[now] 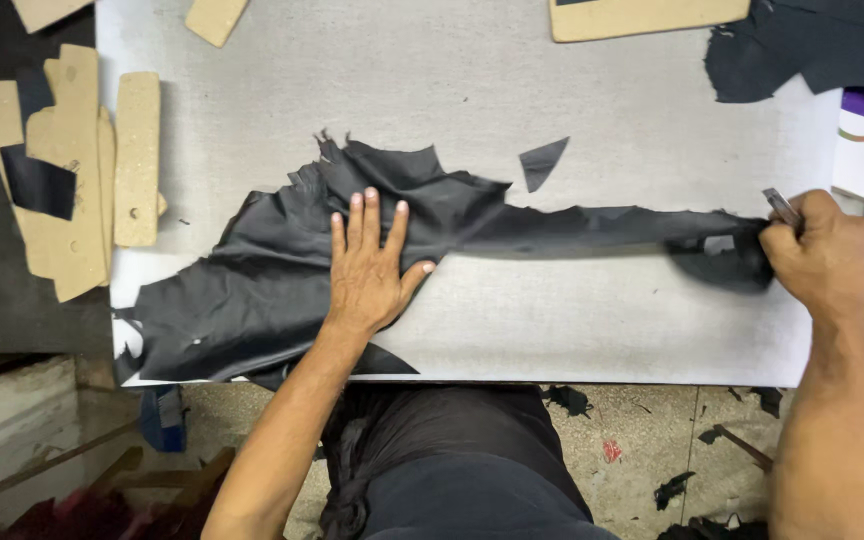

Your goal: The person uses a utility knife to cut black leather pieces on a white table, following cardboard templates. They repeatedly position templates, trace outlines, and cut out shapes, then remove the templates and set the cut leather pieces aside.

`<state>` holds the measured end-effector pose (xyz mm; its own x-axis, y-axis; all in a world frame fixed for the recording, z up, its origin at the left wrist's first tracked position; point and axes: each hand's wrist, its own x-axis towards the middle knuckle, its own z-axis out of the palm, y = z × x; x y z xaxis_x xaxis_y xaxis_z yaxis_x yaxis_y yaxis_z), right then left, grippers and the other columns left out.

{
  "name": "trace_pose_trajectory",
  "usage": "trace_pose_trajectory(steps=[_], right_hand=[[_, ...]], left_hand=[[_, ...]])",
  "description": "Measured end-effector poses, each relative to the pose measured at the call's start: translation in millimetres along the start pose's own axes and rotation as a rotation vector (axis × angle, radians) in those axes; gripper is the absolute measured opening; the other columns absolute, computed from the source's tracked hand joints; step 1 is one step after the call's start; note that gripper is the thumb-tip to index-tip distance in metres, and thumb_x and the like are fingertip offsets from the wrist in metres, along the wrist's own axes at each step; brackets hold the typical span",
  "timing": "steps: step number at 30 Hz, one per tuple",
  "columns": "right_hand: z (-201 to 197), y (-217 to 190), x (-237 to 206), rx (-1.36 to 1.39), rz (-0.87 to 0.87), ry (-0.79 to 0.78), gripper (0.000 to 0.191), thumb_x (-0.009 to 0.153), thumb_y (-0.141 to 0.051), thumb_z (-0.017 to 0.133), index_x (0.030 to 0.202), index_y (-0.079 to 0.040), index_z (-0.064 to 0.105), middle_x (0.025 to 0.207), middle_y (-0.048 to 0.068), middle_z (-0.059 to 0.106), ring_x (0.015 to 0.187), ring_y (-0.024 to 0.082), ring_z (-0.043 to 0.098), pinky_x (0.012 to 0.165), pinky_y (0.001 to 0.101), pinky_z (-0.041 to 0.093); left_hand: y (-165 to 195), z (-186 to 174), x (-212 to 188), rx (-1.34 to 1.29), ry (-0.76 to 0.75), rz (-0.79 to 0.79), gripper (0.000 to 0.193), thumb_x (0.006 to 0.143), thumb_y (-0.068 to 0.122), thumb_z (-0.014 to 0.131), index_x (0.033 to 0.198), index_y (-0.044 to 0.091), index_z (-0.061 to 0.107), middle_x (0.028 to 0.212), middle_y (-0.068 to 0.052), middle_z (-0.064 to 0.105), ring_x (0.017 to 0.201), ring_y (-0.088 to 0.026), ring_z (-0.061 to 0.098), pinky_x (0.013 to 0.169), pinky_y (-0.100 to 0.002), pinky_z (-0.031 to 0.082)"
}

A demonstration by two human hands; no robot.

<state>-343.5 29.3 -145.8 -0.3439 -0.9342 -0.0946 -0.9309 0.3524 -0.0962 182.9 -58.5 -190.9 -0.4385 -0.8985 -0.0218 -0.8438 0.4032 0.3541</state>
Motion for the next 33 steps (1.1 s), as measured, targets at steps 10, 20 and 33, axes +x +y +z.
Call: trace_pose_trajectory(steps=[10, 20, 33], right_hand=[[11.7, 57.7, -120.6, -0.362, 0.140, 0.122, 0.022, 0.105, -0.027, 0.068, 0.112, -0.006, 0.072, 0.111, 0.018, 0.073, 0.092, 0.027, 0.073, 0.076, 0.0370, 0.060], [49.3, -75.8, -107.9, 0.209, -0.291, 0.343, 0.024, 0.086, -0.008, 0.077, 0.107, 0.004, 0.074, 0.103, 0.013, 0.067, 0.077, 0.020, 0.068, 0.059, 0.0281, 0.057], [75.3, -71.8, -105.4, 0.264, 0.005, 0.332, 0.015, 0.092, -0.006, 0.072, 0.102, 0.004, 0.074, 0.098, 0.013, 0.066, 0.070, 0.018, 0.064, 0.054, 0.0293, 0.054]], left_hand=[[116.1, 50.5, 9.8, 0.007, -0.157, 0.253, 0.086, 0.091, 0.065, 0.056, 0.157, 0.012, 0.040, 0.165, -0.026, 0.024, 0.155, -0.041, 0.017, 0.123, -0.061, 0.012], [96.6, 27.3, 89.9, 0.056, 0.176, -0.032, 0.062, 0.102, 0.034, 0.068, 0.151, 0.000, 0.049, 0.156, -0.030, 0.040, 0.148, -0.048, 0.032, 0.121, -0.064, 0.022], [182.9, 74.8, 25.9, -0.054, -0.151, 0.302, 0.071, 0.097, 0.049, 0.060, 0.156, 0.013, 0.044, 0.166, -0.023, 0.025, 0.155, -0.038, 0.017, 0.124, -0.059, 0.015]])
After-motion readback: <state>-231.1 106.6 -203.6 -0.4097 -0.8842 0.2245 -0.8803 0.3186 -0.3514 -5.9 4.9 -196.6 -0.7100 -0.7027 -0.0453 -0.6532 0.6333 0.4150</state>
